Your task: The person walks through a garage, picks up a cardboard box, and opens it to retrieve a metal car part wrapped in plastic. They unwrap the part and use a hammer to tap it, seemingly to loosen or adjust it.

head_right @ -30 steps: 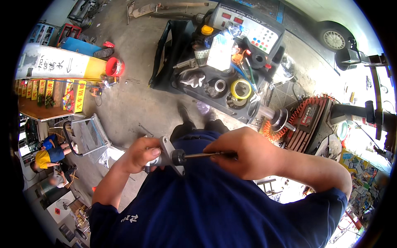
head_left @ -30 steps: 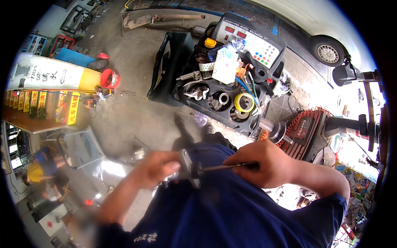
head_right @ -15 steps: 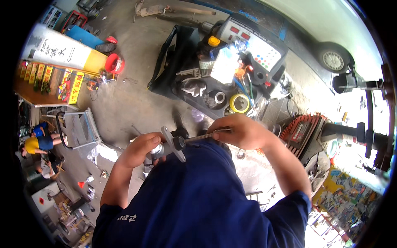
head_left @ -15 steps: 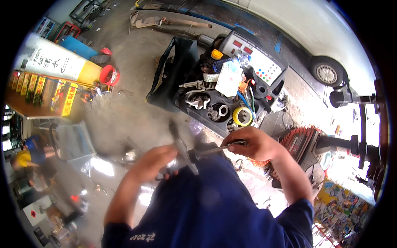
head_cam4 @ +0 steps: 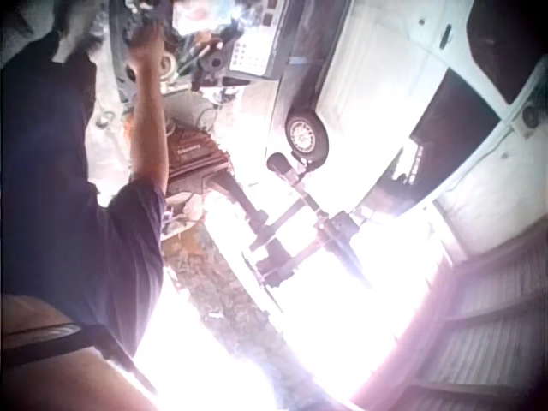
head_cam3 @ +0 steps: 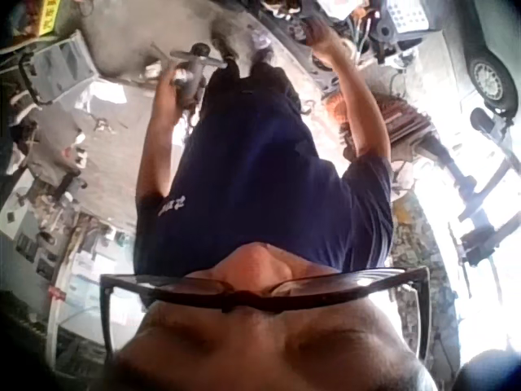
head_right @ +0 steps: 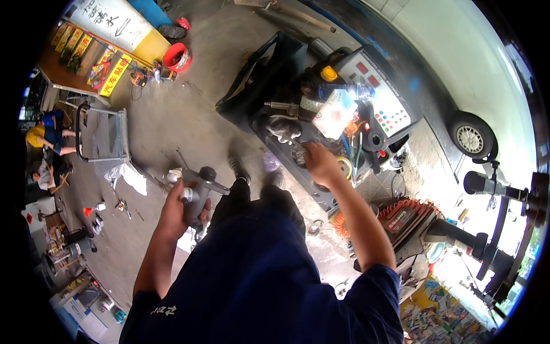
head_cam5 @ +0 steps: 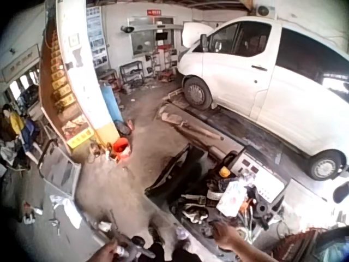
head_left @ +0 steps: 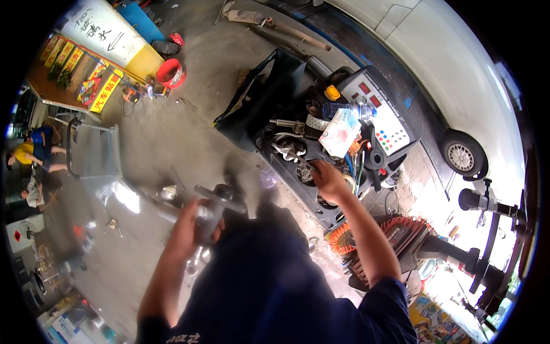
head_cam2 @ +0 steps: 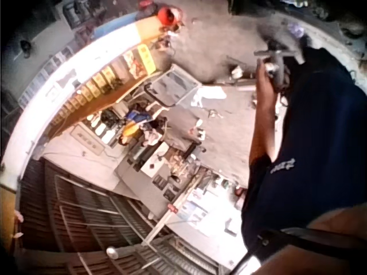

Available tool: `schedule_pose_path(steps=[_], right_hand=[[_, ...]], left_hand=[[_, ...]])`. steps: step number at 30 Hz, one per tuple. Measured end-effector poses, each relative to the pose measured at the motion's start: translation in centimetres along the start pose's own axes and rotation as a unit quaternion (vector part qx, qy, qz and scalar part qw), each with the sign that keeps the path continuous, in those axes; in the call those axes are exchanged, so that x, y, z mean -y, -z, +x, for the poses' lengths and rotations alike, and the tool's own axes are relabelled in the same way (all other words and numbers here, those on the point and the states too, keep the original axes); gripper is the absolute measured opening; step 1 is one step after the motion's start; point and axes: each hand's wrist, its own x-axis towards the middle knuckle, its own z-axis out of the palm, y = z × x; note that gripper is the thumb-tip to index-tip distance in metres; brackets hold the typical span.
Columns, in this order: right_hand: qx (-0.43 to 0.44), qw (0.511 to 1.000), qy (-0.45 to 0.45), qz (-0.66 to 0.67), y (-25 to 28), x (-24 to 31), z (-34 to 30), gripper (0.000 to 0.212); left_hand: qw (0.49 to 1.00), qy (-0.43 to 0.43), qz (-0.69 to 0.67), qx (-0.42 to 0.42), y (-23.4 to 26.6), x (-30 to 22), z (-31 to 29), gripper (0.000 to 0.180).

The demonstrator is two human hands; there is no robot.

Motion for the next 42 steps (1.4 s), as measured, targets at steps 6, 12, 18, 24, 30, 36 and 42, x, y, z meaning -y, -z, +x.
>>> schedule_pose_path(steps=[6,12,18,24,30,36,42], right_hand=[[-0.065,0.993,0.013,-0.099,-6.3,-0.5,2.9,0.039],[-0.061,0.984,0.004,-0.164,-7.8,-0.5,4.4,0.047],[-0.106,0.982,-0.030,-0.153,-7.3,1.7,3.5,0.055],[-0.185,0.972,0.044,-0.135,-8.6,7.4,-0.7,0.045],[0.072,0.959,-0.042,0.269,-12.5,21.7,-8.6,0.023],[0.152,0.920,0.219,0.287,-11.9,38.9,-17.5,0.027],[0.196,0.875,0.392,0.206,-13.9,48.4,-21.5,0.038]], left_hand=[[0.987,-0.040,-0.154,-0.028,1.2,4.4,-0.7,0.069],[0.989,-0.117,-0.076,-0.054,2.0,5.2,-2.9,0.066],[0.986,-0.156,0.015,-0.062,2.9,5.7,-5.2,0.060],[0.980,-0.191,-0.043,-0.033,5.8,8.4,-9.2,0.060],[0.965,-0.260,0.020,0.007,11.1,12.6,-14.1,0.071],[0.945,-0.268,-0.184,0.036,15.4,17.3,-18.8,0.071],[0.917,-0.327,-0.225,0.030,18.1,18.5,-25.4,0.074]])
